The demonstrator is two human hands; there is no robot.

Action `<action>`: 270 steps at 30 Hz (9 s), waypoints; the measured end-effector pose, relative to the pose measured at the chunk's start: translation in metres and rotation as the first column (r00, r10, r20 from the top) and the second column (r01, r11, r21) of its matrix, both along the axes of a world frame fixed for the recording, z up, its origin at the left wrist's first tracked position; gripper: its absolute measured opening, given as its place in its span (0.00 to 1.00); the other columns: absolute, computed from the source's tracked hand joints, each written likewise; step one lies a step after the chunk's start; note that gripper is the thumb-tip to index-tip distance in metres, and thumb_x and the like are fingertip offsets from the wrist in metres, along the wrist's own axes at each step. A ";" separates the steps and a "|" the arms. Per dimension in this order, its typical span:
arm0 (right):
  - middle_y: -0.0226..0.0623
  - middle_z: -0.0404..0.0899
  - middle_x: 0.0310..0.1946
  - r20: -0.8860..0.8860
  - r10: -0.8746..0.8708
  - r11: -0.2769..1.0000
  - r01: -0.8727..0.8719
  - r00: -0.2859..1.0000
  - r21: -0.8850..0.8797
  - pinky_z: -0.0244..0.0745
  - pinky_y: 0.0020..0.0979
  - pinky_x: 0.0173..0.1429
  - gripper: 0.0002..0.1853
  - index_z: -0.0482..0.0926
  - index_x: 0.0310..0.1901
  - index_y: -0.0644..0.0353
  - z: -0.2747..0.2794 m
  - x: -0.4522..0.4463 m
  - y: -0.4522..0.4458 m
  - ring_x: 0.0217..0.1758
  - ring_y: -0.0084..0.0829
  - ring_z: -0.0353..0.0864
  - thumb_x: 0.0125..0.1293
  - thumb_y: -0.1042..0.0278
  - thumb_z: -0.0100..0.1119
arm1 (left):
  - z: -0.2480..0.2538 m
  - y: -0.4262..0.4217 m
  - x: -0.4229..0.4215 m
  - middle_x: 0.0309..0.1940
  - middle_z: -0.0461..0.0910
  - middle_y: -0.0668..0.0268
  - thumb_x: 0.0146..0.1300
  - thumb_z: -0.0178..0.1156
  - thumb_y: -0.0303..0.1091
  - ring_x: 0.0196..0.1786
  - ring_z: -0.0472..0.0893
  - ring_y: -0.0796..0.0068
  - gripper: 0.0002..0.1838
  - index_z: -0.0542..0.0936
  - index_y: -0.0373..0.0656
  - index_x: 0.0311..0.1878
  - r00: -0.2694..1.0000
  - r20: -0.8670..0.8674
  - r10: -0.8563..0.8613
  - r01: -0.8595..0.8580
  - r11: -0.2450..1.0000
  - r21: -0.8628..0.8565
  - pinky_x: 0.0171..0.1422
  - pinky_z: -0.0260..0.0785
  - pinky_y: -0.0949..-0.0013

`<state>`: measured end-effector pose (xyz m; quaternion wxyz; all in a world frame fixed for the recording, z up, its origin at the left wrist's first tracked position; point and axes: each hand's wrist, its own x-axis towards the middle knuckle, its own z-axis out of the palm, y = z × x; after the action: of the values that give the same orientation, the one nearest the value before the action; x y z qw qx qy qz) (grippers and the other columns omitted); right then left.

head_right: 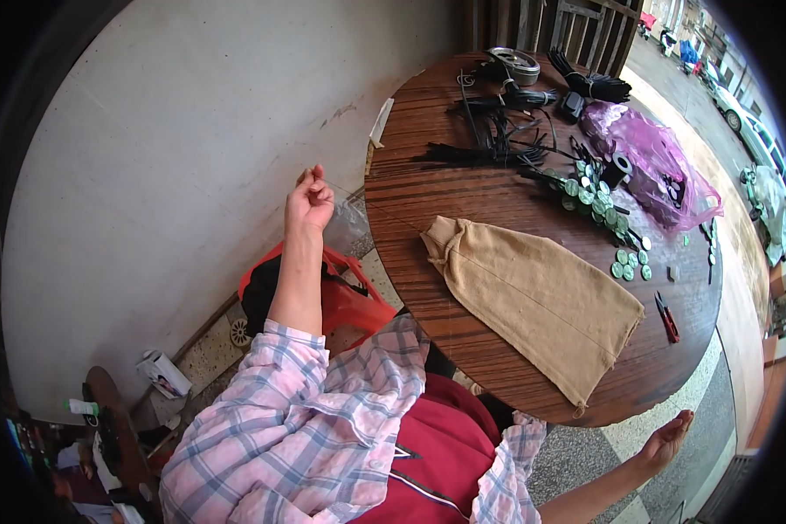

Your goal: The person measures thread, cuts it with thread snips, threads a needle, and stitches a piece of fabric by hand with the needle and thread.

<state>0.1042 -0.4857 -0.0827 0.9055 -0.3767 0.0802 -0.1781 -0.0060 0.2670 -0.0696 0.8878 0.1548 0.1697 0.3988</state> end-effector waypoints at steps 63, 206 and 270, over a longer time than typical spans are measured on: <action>0.47 0.69 0.53 0.200 0.242 0.946 -0.276 0.950 0.168 0.77 0.21 0.40 0.15 0.65 0.53 0.72 -0.011 0.002 -0.020 0.50 0.30 0.75 0.64 0.80 0.44 | 0.007 -0.002 -0.001 0.31 0.78 0.62 0.61 0.51 0.26 0.20 0.69 0.81 0.04 0.75 0.43 0.32 1.000 -0.016 0.004 -0.005 1.000 -0.008 0.22 0.57 0.79; 0.40 0.70 0.31 0.113 0.319 -0.318 0.219 0.941 -0.923 0.70 0.39 0.34 0.04 0.70 0.28 0.60 0.072 0.036 0.256 0.30 0.44 0.74 0.50 0.80 0.53 | 0.084 -0.177 0.031 0.20 0.66 0.67 0.62 0.51 0.27 0.13 0.50 0.88 0.03 0.71 0.39 0.37 0.672 -0.215 -0.708 0.733 0.598 0.324 0.15 0.43 0.84; 0.34 0.77 0.33 -0.168 0.506 0.510 -0.450 0.846 -0.733 0.69 0.21 0.35 0.08 0.75 0.38 0.65 0.071 -0.044 0.319 0.33 0.18 0.74 0.61 0.70 0.55 | 0.060 -0.266 0.030 0.20 0.71 0.70 0.60 0.53 0.27 0.14 0.56 0.91 0.03 0.73 0.38 0.32 0.271 -0.415 -0.869 0.963 0.247 0.112 0.17 0.46 0.85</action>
<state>0.0599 -0.1672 -0.0117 0.6828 -0.7158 -0.1379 0.0488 0.0238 0.0010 -0.0092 0.8755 0.4285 0.0914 -0.2037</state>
